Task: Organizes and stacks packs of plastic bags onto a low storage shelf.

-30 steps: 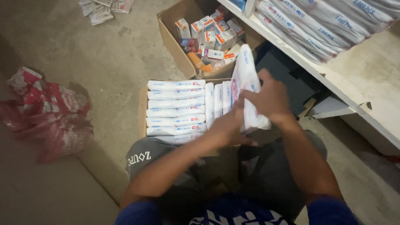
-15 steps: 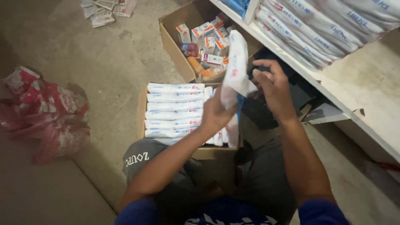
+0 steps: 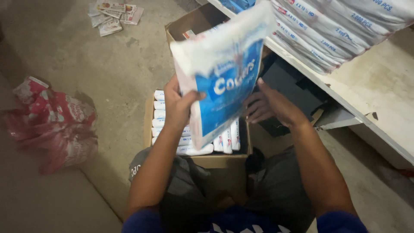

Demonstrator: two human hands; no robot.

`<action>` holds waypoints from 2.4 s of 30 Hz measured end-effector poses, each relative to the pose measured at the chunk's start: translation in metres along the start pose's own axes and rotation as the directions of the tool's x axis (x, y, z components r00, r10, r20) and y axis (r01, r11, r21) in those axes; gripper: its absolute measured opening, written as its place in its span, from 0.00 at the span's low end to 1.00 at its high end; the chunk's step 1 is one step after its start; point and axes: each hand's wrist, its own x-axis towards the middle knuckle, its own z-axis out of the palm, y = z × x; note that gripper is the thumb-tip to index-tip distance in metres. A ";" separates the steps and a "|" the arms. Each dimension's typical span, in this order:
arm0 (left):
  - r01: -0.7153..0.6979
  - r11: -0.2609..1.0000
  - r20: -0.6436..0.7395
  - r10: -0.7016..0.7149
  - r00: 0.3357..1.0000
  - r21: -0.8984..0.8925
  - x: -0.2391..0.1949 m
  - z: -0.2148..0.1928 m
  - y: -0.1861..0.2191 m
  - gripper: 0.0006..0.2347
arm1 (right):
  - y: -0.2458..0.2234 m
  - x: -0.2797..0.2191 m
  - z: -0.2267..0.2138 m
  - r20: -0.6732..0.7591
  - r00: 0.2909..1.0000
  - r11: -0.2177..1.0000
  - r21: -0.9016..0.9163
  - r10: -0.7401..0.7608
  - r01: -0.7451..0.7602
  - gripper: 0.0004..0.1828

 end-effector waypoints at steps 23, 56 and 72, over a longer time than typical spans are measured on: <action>-0.683 0.261 0.581 0.373 0.723 0.682 -0.094 0.110 -0.016 0.25 | 0.101 0.009 0.013 0.143 0.989 0.944 0.322 0.021 -0.067 0.44; 0.476 0.799 0.496 -0.601 0.627 0.367 0.021 0.000 -0.037 0.39 | 0.263 -0.081 0.019 0.179 0.976 0.663 0.746 -0.125 -0.053 0.38; 0.452 0.881 0.515 -0.455 0.727 0.140 -0.005 0.023 0.025 0.33 | 0.178 0.016 -0.026 0.179 0.961 0.463 0.884 -0.212 -0.063 0.37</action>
